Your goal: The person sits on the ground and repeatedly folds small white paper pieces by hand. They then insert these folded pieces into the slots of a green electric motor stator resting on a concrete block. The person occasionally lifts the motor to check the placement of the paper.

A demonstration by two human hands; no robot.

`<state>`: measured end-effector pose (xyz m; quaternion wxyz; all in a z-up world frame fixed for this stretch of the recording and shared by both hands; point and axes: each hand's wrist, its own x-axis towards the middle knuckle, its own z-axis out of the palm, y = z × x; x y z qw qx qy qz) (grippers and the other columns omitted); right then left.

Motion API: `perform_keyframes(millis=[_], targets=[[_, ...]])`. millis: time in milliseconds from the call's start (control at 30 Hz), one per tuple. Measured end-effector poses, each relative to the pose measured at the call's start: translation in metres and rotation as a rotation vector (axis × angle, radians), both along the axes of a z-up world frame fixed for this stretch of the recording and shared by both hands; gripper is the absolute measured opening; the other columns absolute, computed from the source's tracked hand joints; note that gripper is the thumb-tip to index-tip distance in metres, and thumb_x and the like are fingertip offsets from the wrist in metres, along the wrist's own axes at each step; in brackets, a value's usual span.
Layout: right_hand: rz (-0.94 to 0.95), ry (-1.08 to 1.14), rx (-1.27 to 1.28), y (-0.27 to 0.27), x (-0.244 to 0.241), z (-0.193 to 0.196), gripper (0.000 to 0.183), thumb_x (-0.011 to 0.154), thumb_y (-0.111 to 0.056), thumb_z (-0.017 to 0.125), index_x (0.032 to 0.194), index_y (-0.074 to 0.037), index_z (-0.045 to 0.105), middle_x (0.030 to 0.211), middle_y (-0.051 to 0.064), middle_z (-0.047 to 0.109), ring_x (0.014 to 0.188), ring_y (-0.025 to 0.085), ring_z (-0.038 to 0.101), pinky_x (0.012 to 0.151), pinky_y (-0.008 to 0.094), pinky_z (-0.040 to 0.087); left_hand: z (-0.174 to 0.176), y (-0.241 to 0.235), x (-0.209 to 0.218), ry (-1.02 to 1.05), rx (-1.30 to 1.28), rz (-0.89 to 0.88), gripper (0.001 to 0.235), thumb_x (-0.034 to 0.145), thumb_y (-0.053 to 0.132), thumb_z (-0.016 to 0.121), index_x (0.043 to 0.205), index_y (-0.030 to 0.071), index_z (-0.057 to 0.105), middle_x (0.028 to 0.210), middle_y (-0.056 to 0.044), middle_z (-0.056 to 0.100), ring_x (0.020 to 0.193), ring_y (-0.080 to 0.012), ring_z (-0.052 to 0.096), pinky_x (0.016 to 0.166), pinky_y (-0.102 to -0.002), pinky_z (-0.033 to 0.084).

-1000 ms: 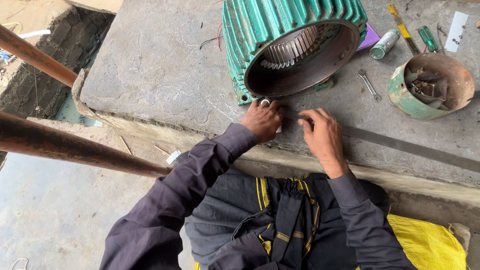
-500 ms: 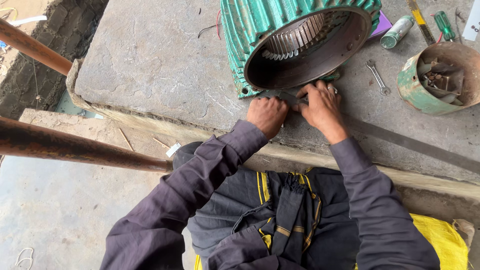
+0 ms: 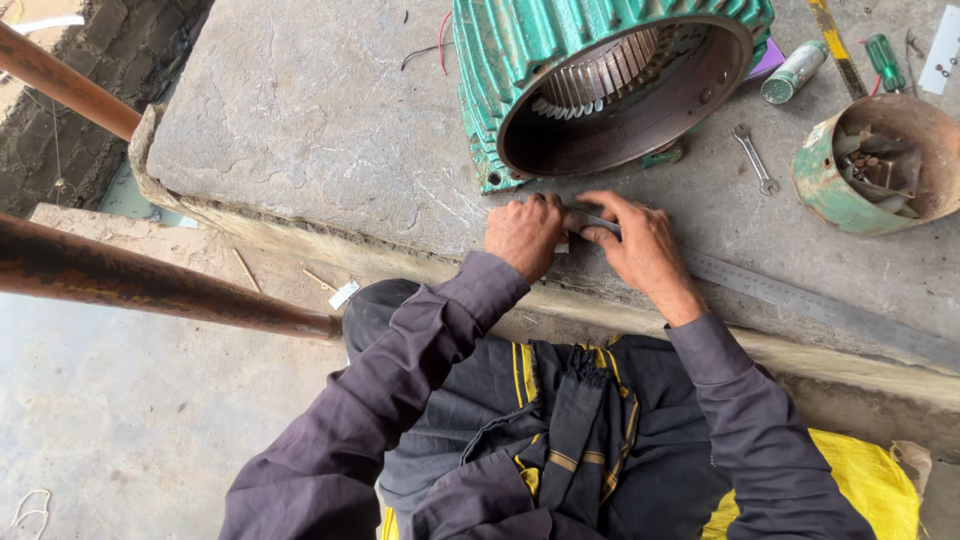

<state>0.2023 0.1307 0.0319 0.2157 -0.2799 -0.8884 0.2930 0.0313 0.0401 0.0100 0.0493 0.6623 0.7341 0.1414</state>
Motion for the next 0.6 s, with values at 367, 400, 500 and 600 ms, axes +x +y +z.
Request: perform_keyframes(millis=[367, 400, 500, 600], targets=[[-0.071, -0.178, 0.264, -0.021, -0.005, -0.02, 0.028, 0.089, -0.014, 0.075, 0.116, -0.012, 0.072, 0.106, 0.008, 0.064, 0.103, 0.032, 0.058, 0.088, 0.048, 0.04, -0.004, -0.014, 0.001, 0.008, 0.128, 0.02, 0.031, 0.087, 0.012, 0.07, 0.111, -0.002, 0.058, 0.099, -0.019, 0.067, 0.068, -0.031, 0.072, 0.051, -0.042, 0.055], [-0.1, -0.179, 0.255, -0.02, -0.008, -0.021, 0.025, 0.088, -0.014, 0.076, 0.113, -0.013, 0.072, 0.105, 0.007, 0.065, 0.103, 0.031, 0.058, 0.088, 0.049, 0.04, -0.003, -0.012, 0.001, 0.012, 0.099, 0.022, 0.03, 0.088, 0.011, 0.069, 0.112, -0.003, 0.057, 0.1, -0.019, 0.067, 0.067, -0.03, 0.072, 0.049, -0.042, 0.055], [-0.156, -0.205, 0.17, -0.017, -0.016, -0.021, 0.017, 0.089, -0.016, 0.077, 0.106, -0.014, 0.072, 0.102, 0.003, 0.067, 0.101, 0.028, 0.059, 0.088, 0.052, 0.038, -0.004, -0.01, 0.002, 0.008, 0.076, 0.039, 0.029, 0.09, 0.014, 0.069, 0.113, -0.001, 0.059, 0.101, -0.017, 0.066, 0.079, -0.0305, 0.072, 0.054, -0.042, 0.054], [-0.177, -0.262, 0.089, -0.017, -0.02, -0.019, 0.015, 0.09, -0.015, 0.076, 0.104, -0.016, 0.071, 0.101, 0.001, 0.068, 0.102, 0.027, 0.06, 0.088, 0.054, 0.038, -0.007, -0.025, 0.011, 0.009, 0.047, 0.037, 0.03, 0.094, 0.009, 0.064, 0.123, 0.003, 0.061, 0.106, -0.014, 0.063, 0.091, -0.027, 0.066, 0.064, -0.039, 0.053]])
